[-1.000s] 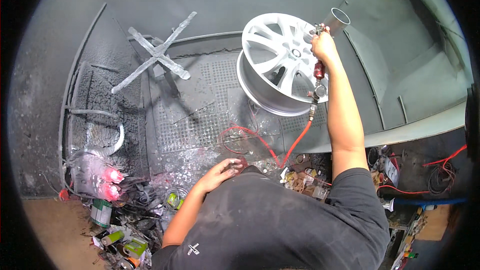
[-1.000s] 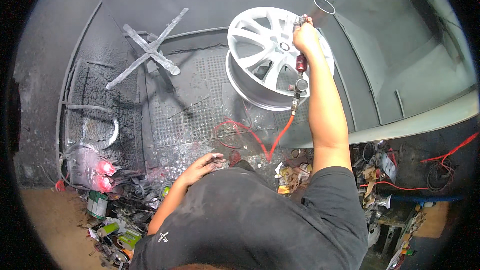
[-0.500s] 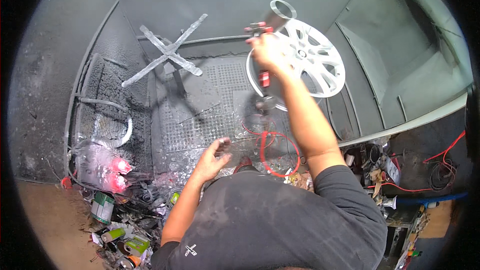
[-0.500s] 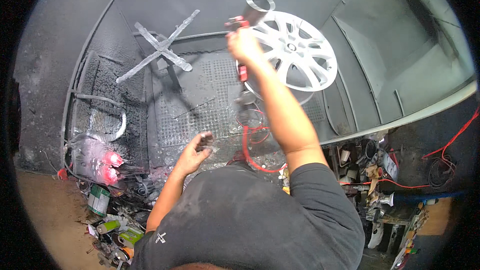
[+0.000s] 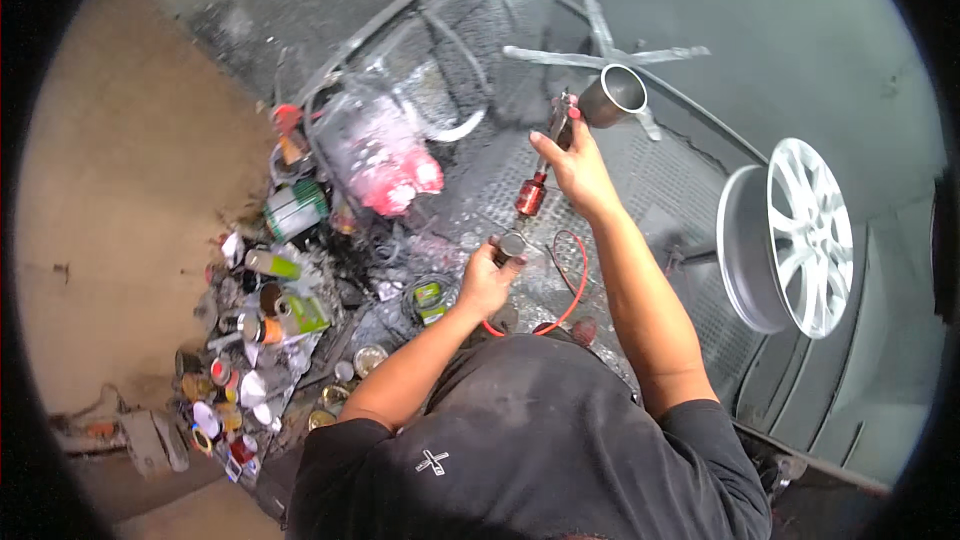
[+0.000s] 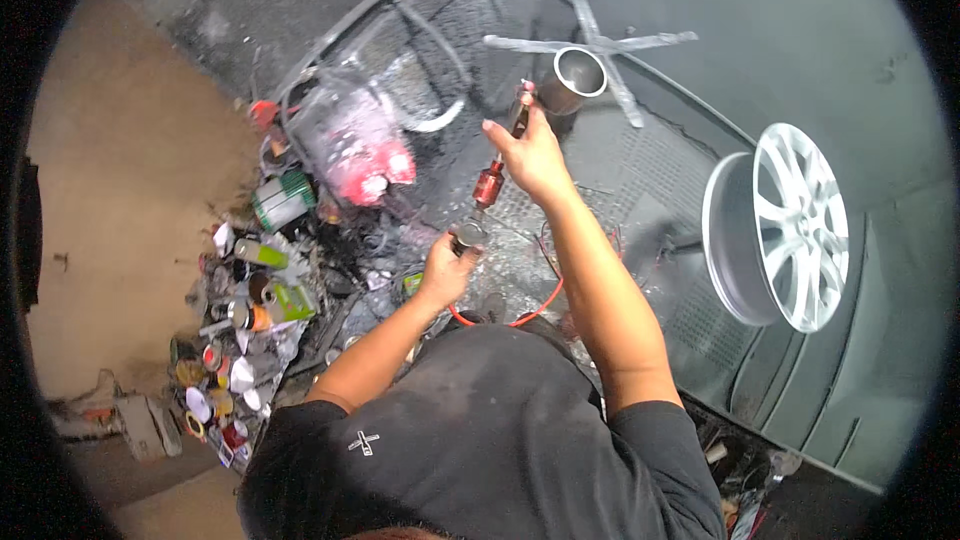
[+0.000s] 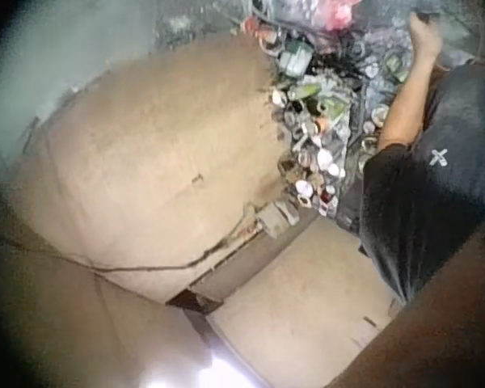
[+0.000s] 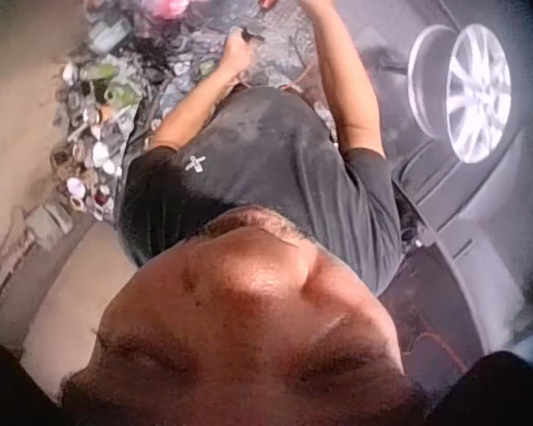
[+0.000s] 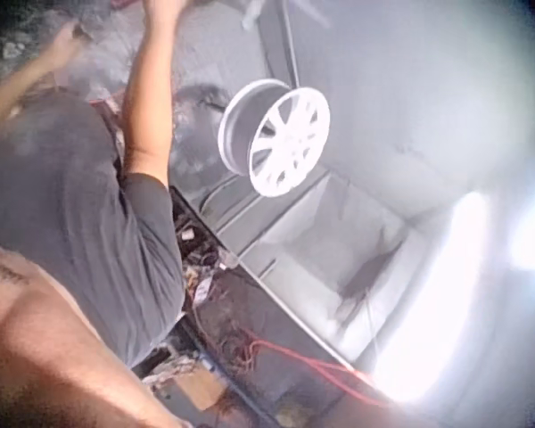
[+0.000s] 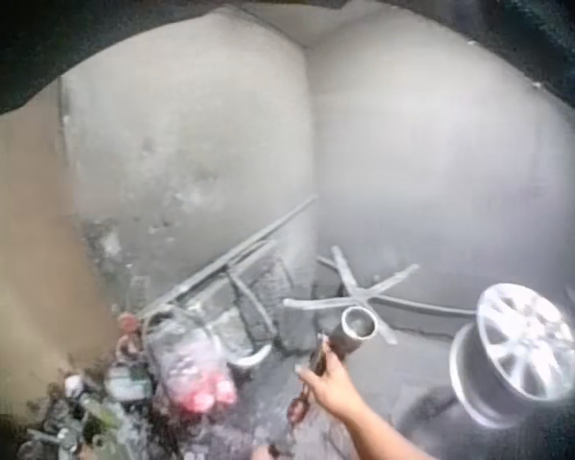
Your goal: The person positions a car rim on a stand, prepares paint by pouring liquid from a container into a cup, and uses a spray gun to apply paint to the front and sides of the rim.
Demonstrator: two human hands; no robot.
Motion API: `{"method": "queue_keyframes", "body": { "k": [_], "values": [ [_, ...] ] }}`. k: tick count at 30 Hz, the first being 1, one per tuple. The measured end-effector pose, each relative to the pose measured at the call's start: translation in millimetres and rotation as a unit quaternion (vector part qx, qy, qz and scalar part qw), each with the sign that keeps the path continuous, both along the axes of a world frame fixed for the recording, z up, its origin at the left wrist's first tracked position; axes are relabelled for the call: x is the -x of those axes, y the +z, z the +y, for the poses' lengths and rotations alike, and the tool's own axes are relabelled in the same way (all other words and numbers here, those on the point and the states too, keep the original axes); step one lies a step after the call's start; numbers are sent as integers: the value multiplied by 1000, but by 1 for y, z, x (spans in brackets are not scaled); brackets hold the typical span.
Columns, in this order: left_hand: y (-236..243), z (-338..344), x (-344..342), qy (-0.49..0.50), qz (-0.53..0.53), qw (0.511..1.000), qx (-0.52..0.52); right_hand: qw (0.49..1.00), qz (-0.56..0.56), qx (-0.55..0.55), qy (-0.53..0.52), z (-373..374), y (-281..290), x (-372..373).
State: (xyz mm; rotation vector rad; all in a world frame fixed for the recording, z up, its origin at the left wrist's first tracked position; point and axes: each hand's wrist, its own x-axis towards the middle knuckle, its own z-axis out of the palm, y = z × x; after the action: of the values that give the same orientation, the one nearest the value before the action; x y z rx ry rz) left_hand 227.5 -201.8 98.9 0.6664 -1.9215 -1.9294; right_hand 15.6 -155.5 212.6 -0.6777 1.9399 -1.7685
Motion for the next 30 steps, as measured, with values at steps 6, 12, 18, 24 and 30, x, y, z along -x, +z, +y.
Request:
{"method": "queue_keyframes", "body": {
  "k": [6,12,18,24,30],
  "values": [
    [13,-122,-65,41,-24,990,-133,970,76,-142,183,27,-57,-25],
    [17,-243,-112,74,-46,976,-198,941,17,-301,150,129,-173,-40],
    [-4,-298,-135,58,-40,961,-269,901,-32,-427,75,232,-238,-87],
    [-40,-322,-144,54,-73,960,-264,838,-155,-511,110,312,-302,-151],
    [-78,-329,-139,184,-123,974,-42,841,-184,-505,64,380,-358,-178]
  ]
}}
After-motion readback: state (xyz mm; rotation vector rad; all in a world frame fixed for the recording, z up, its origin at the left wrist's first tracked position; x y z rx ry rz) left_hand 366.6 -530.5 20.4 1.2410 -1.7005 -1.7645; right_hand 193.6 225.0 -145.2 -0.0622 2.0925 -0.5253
